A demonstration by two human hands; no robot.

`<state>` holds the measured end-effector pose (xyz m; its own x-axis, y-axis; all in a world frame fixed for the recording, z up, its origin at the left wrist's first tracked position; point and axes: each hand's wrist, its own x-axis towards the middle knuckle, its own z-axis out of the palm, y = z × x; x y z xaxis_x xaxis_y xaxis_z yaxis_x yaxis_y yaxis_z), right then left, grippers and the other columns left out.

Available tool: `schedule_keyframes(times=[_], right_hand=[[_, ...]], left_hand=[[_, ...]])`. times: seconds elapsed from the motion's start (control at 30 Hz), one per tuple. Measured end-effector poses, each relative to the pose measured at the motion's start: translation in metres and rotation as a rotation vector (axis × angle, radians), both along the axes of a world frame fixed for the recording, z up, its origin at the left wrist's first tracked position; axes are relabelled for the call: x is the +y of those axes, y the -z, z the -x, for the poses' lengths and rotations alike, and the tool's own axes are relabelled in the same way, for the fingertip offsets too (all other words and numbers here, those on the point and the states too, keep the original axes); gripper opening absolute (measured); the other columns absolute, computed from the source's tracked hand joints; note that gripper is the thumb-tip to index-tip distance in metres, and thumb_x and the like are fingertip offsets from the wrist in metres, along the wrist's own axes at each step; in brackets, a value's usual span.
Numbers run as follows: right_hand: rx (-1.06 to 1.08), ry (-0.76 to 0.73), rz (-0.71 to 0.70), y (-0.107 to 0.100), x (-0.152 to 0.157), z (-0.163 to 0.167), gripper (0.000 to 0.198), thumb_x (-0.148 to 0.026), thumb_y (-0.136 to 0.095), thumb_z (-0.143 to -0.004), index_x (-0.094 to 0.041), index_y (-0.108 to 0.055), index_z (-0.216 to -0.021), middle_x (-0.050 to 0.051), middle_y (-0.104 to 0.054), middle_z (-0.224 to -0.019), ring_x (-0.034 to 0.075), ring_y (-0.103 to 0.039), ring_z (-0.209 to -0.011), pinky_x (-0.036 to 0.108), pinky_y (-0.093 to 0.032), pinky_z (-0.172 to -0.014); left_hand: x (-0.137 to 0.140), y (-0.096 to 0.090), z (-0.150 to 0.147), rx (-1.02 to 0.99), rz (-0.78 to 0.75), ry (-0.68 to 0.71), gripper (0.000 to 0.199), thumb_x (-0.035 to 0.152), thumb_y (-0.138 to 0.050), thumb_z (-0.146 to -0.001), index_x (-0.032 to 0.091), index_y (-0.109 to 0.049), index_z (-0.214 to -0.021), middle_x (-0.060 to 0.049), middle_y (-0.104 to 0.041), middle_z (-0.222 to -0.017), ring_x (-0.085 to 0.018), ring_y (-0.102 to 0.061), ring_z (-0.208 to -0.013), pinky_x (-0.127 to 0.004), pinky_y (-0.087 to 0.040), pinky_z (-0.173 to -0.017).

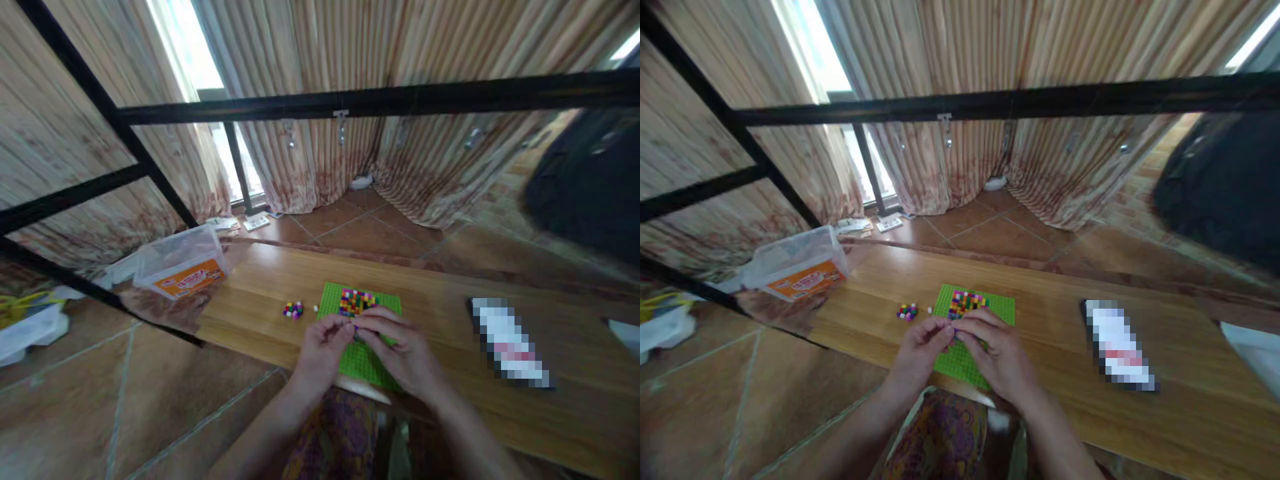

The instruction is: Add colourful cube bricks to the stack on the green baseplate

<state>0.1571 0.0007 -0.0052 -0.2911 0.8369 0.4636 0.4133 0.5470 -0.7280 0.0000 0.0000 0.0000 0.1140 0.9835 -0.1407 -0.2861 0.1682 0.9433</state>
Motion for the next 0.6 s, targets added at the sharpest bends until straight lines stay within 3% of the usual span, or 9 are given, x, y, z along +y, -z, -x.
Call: schedule_keyframes(times=[0.27, 0.43, 0.6], right_hand=[[-0.120, 0.027, -0.013, -0.003, -0.007, -0.009, 0.018, -0.026, -0.057, -0.091, -0.026, -0.068, -0.105, 0.004, -0.069, -0.099, 0.016, -0.065, -0.092, 0.028, -0.052, -0.081], [-0.127, 0.160, 0.055, -0.004, -0.002, -0.013, 0.020, -0.030, -0.051, -0.094, -0.022, -0.067, -0.103, 0.006, -0.068, -0.099, 0.018, -0.065, -0.091, 0.031, -0.051, -0.081], [-0.064, 0.355, 0.105, 0.004, 0.011, -0.025, 0.028, -0.031, -0.044, -0.095, -0.020, -0.067, -0.106, 0.009, -0.068, -0.100, 0.020, -0.064, -0.094, 0.034, -0.050, -0.083]], left_hand=[[-0.008, 0.007, -0.014, 0.000, 0.101, -0.007, 0.035, 0.049, -0.070, -0.070, 0.014, -0.065, -0.069, 0.002, -0.056, -0.059, -0.009, -0.047, -0.057, -0.022, -0.035, -0.058], [-0.007, 0.009, -0.004, 0.147, -0.064, -0.012, 0.031, 0.045, -0.064, -0.077, 0.015, -0.065, -0.071, 0.001, -0.060, -0.064, -0.010, -0.050, -0.060, -0.022, -0.038, -0.059], [0.010, 0.028, 0.041, 0.605, -0.343, -0.169, 0.016, 0.030, -0.057, -0.084, 0.019, -0.067, -0.086, -0.002, -0.066, -0.079, -0.015, -0.058, -0.074, -0.026, -0.045, -0.070]])
